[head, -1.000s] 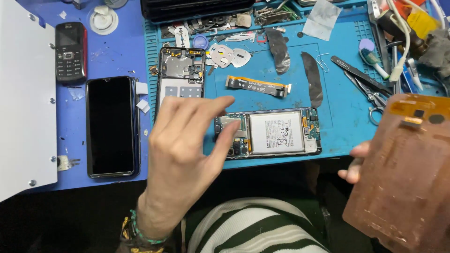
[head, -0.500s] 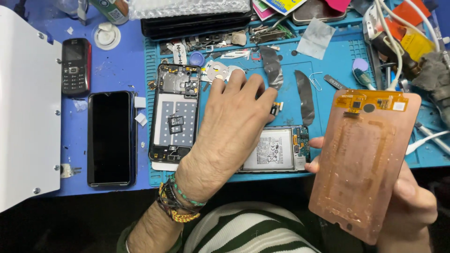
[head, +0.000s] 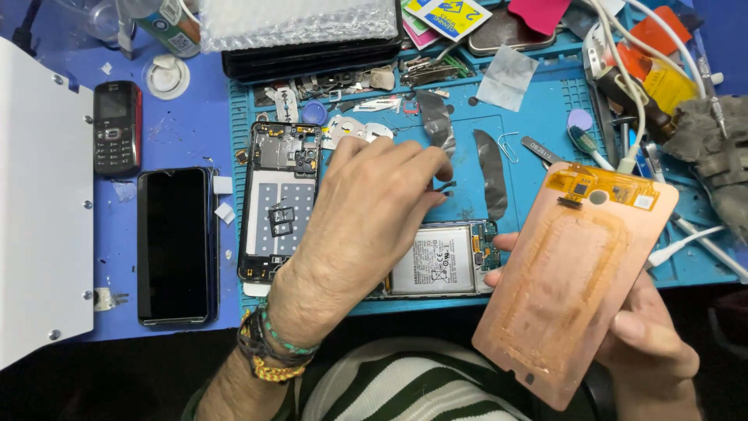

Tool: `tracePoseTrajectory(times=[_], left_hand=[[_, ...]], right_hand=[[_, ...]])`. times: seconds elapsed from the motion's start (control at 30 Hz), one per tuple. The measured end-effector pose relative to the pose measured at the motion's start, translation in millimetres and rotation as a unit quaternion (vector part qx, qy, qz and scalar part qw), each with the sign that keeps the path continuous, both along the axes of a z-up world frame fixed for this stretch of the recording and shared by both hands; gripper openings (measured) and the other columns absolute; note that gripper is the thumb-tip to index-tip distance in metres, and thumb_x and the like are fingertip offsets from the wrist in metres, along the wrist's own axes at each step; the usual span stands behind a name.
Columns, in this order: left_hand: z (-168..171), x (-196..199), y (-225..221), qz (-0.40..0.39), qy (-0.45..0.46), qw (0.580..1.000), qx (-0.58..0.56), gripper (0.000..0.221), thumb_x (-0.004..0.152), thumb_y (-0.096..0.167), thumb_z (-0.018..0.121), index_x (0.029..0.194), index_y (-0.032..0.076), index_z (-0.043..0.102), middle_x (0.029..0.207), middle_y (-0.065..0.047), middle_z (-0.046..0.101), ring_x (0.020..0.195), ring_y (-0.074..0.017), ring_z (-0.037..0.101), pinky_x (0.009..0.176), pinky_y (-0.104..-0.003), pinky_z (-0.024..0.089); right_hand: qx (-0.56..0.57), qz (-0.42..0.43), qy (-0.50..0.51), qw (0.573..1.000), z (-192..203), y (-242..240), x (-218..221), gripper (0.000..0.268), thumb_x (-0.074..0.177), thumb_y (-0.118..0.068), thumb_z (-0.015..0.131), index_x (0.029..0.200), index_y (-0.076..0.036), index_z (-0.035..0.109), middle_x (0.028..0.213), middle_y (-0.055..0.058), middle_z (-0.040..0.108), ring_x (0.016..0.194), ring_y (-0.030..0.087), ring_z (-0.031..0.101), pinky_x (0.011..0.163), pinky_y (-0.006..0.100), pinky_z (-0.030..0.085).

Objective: The person handles a flexible orange display ribbon cable, peeling back a protective layer and folding it. They then pick up a black smartphone screen assembly and align it with the phone's internal chassis, pressing the edges to fit the components together.

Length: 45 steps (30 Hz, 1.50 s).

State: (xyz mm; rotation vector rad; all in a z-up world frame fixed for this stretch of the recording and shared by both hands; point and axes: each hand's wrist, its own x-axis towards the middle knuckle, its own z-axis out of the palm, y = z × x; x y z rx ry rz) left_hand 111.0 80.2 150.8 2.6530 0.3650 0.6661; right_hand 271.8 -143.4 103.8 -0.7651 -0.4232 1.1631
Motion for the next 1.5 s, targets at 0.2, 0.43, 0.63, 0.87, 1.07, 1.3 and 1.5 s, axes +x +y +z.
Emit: tracePoseTrajectory(times=[0.2, 0.43, 0.63, 0.87, 1.07, 1.3, 1.5], left_hand=[[36.2, -13.6, -8.2, -0.069, -0.103, 0.948, -0.294, 0.007, 0.087, -0.001, 0.070, 0.094, 0.001, 0.071, 0.086, -0.004, 0.061, 0.070, -0.0136, 0.056, 0.063, -0.025, 0.046], [29.7, -26.1, -11.9, -0.063, -0.067, 0.873, -0.479, 0.019, 0.088, 0.008, 0.073, 0.107, 0.006, 0.072, 0.085, 0.000, 0.070, 0.064, -0.0059, 0.055, 0.056, -0.019, 0.045], [24.4, -30.2, -3.1, -0.070, -0.040, 0.818, -0.569, 0.020, 0.083, 0.014, 0.077, 0.096, -0.001, 0.076, 0.078, 0.000, 0.065, 0.053, -0.0014, 0.043, 0.045, -0.016, 0.036], [18.8, -28.2, -0.2, -0.140, -0.032, 0.789, -0.597, 0.020, 0.089, 0.014, 0.072, 0.102, -0.001, 0.077, 0.080, -0.005, 0.072, 0.058, -0.0063, 0.056, 0.050, -0.018, 0.043], [25.6, -30.2, -7.2, -0.152, -0.010, 0.808, -0.569, 0.019, 0.092, 0.009, 0.067, 0.105, -0.002, 0.076, 0.083, -0.008, 0.074, 0.053, -0.0086, 0.057, 0.046, -0.019, 0.048], [27.3, -29.8, -12.7, -0.151, -0.038, 0.860, -0.486, 0.014, 0.094, 0.011, 0.064, 0.100, 0.003, 0.074, 0.088, -0.002, 0.074, 0.064, -0.0060, 0.054, 0.057, -0.020, 0.045], [35.6, -39.3, -22.1, -0.130, -0.078, 0.863, -0.481, 0.011, 0.094, 0.006, 0.065, 0.102, 0.003, 0.071, 0.082, -0.002, 0.068, 0.064, -0.0072, 0.050, 0.058, -0.021, 0.046]], right_hand=[[-0.050, -0.037, -0.059, 0.996, -4.3, -5.1, -17.0, 0.101, 0.073, -0.002, 0.075, 0.161, 0.005, 0.024, 0.149, 0.032, 0.046, 0.120, 0.044, 0.059, 0.098, 0.053, 0.055], [-0.103, -0.059, -0.121, 0.986, -7.9, 10.4, -32.2, 0.107, 0.061, 0.001, 0.069, 0.160, 0.005, 0.029, 0.147, 0.029, 0.050, 0.117, 0.040, 0.060, 0.097, 0.049, 0.053], [-0.156, -0.086, -0.177, 0.968, -14.0, -7.1, -36.6, 0.115, 0.049, 0.005, 0.064, 0.159, 0.005, 0.033, 0.146, 0.026, 0.054, 0.113, 0.036, 0.061, 0.097, 0.046, 0.050], [-0.138, -0.076, -0.332, 0.930, -3.9, 16.8, -43.7, 0.117, 0.047, 0.004, 0.071, 0.157, 0.001, 0.030, 0.149, 0.019, 0.050, 0.121, 0.030, 0.060, 0.106, 0.041, 0.050], [-0.086, -0.043, -0.468, 0.878, -0.9, 24.4, -46.4, 0.108, 0.057, -0.001, 0.077, 0.152, 0.000, 0.026, 0.154, 0.020, 0.038, 0.131, 0.032, 0.058, 0.112, 0.043, 0.053], [-0.051, -0.026, -0.505, 0.861, -3.6, 24.9, -46.8, 0.108, 0.060, -0.004, 0.080, 0.153, -0.001, 0.027, 0.156, 0.020, 0.036, 0.138, 0.034, 0.054, 0.120, 0.046, 0.048], [-0.069, -0.042, -0.498, 0.864, -3.4, 25.8, -48.1, 0.103, 0.059, -0.002, 0.080, 0.150, -0.002, 0.031, 0.161, 0.020, 0.032, 0.141, 0.032, 0.049, 0.120, 0.043, 0.046]])
